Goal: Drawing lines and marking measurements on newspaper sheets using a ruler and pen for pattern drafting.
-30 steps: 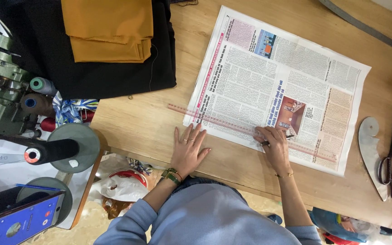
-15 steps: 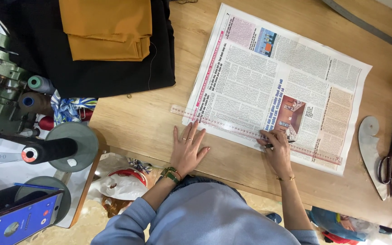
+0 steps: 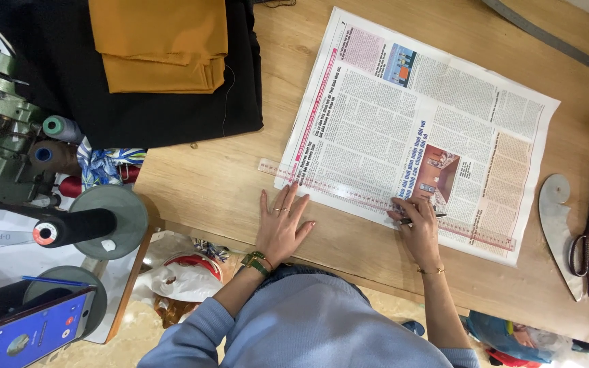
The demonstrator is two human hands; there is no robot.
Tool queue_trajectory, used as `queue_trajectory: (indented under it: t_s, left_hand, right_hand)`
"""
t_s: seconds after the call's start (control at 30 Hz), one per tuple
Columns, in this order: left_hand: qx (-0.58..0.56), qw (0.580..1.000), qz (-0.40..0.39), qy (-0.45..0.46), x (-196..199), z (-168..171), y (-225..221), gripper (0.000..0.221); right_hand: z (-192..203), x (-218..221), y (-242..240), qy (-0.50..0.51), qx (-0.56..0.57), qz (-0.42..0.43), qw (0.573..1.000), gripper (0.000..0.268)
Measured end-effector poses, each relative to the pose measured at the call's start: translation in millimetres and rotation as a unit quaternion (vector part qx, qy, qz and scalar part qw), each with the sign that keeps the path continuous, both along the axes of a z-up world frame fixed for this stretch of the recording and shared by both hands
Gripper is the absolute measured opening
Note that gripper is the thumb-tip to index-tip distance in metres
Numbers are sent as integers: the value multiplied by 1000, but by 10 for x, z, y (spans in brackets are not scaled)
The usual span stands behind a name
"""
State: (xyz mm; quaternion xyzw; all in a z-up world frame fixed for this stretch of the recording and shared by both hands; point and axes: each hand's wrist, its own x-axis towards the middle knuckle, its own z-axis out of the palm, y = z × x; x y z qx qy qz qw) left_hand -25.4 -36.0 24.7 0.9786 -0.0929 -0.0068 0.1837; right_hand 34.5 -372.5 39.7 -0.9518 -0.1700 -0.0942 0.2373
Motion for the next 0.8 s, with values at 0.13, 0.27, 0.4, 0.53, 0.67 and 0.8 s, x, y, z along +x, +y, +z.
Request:
queue_trajectory:
  t_s: [0.13, 0.27, 0.4, 0.53, 0.67, 0.8]
  left_hand:
    - [-9, 1000, 7, -22, -8, -24, -3, 57]
    - [-4, 998, 13, -68, -14, -90, -6, 58]
    - [-9, 997, 17, -72, -6, -72, -13, 57]
    - [1, 998, 15, -64, -2, -85, -12, 58]
    - [-3, 998, 14, -59, -9, -64, -7, 58]
    - [-1, 998, 16, -63, -13, -68, -10, 59]
  right_hand:
    - [-75, -11, -53, -7, -8, -2, 1000, 33]
    - [-230, -48, -123, -17, -22, -21, 999, 36]
    - [-112, -88, -9, -9, -10, -37, 999, 33]
    - [-74, -80, 30, -19, 1, -34, 999, 31]
    - [-180, -90, -34, -18, 8, -42, 999, 31]
    - [-198, -85, -18, -16, 8, -48, 999, 30]
